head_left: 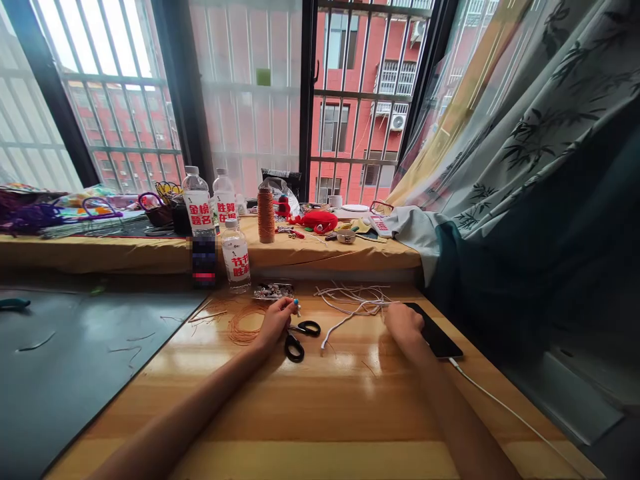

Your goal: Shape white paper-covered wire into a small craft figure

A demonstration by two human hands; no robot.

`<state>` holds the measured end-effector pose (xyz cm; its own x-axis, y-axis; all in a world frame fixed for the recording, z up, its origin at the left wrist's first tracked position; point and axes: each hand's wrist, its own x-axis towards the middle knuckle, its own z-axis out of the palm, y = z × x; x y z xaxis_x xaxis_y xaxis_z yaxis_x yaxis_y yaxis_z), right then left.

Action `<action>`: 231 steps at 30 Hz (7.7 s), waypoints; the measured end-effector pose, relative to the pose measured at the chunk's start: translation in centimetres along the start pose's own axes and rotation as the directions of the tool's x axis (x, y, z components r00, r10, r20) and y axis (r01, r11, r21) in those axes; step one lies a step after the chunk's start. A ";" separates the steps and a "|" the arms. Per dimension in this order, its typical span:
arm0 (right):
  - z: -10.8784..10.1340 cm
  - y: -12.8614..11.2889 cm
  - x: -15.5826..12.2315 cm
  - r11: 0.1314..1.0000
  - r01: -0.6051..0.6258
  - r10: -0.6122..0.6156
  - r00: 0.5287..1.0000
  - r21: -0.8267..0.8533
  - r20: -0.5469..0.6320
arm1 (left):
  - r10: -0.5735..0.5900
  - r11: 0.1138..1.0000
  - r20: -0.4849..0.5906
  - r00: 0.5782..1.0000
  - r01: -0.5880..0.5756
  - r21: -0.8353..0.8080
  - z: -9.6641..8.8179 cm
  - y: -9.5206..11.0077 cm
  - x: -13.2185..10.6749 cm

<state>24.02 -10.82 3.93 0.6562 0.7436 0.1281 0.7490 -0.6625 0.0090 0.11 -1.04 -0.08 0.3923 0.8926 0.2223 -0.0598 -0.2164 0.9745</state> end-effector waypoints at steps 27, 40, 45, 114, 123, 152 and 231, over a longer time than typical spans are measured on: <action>1.3 -10.1 -9.8 0.597 0.803 -0.751 0.562 0.009 -0.348 | 0.228 0.953 0.091 0.969 -0.241 0.184 0.0 -0.4 -0.4; 2.2 -9.1 -8.1 0.741 0.653 -0.587 0.744 0.159 -0.317 | 0.251 0.807 0.294 0.922 -0.367 0.463 0.7 0.5 -1.6; 2.5 -9.2 -7.8 0.764 0.609 -0.527 0.779 0.213 -0.338 | 0.272 0.810 0.300 0.914 -0.386 0.441 0.5 0.5 -1.7; 0.3 -4.4 -2.9 0.551 0.805 -0.701 0.589 0.219 -0.402 | 0.307 0.472 0.530 0.790 -0.610 0.636 -1.0 0.0 -0.7; 1.8 -5.6 -2.9 0.489 0.462 -0.434 0.865 0.740 -0.253 | 0.287 0.467 0.536 0.794 -0.604 0.645 -1.0 0.3 -0.6; 2.7 -8.0 -4.7 0.128 0.140 -0.607 0.794 0.982 -0.034 | 0.394 0.361 0.615 0.683 -0.730 0.580 -0.9 -0.1 -0.9; 2.2 -7.9 -4.9 0.212 0.200 -0.704 0.710 0.957 0.007 | 0.385 0.287 0.671 0.634 -0.773 0.566 -0.8 0.9 -1.5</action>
<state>15.12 -9.06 1.06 -0.0602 0.9952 0.0774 0.3776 0.0945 -0.9212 -1.31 -2.24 0.49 0.8414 0.2168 0.4951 0.1988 -0.9759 0.0896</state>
